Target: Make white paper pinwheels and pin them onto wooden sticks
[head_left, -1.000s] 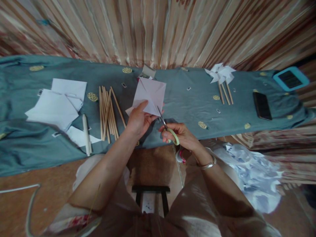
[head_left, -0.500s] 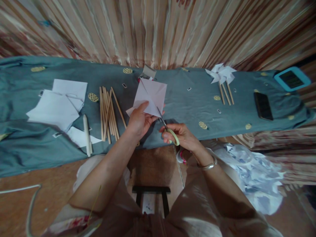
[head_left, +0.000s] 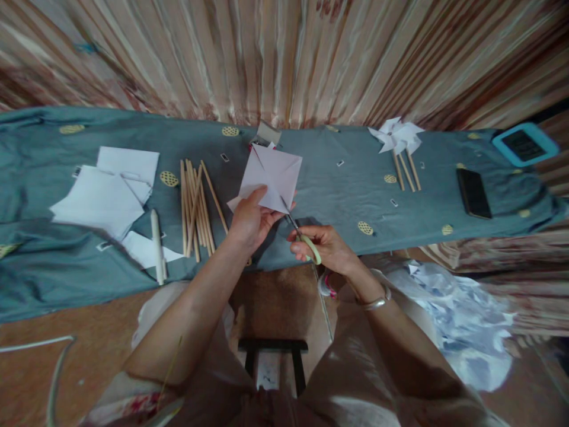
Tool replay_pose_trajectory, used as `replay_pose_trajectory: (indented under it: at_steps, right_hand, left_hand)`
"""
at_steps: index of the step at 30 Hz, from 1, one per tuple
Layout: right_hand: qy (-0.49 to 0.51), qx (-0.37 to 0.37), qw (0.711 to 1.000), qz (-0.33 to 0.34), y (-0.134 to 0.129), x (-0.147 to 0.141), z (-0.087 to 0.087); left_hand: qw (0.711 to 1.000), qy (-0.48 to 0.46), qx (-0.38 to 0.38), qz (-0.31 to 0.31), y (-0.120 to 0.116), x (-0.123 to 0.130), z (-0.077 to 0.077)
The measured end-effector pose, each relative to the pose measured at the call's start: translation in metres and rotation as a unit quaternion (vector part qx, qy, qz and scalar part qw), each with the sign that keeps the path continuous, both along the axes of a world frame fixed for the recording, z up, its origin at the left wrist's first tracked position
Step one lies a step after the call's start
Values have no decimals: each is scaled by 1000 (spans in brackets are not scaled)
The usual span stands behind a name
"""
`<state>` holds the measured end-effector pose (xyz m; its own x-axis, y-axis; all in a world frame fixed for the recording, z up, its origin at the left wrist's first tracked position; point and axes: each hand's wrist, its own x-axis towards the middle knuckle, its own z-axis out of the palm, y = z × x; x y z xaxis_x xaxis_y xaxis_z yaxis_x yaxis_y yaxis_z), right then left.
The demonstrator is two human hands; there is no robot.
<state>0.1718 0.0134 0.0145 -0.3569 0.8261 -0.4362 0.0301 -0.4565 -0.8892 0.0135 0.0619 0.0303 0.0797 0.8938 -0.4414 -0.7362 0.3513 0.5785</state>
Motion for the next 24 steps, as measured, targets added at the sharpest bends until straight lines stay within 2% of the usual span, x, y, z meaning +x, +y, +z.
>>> replay_pose_trajectory:
  at_steps: [5, 11, 20, 24]
  right_hand:
    - [-12, -4, 1000, -1, 0, 0, 0]
    - [-17, 14, 1000, 8, -1, 1, 4]
    - [-16, -8, 1000, -10, 0, -1, 2]
    - [-13, 6, 1000, -7, 0, -1, 3]
  left_hand:
    - [1000, 4, -3, -1, -1, 0, 1]
    - [999, 15, 15, -39, -4, 3, -2]
    - [999, 20, 17, -28, -4, 3, -4]
    - [999, 22, 12, -27, -5, 3, -3]
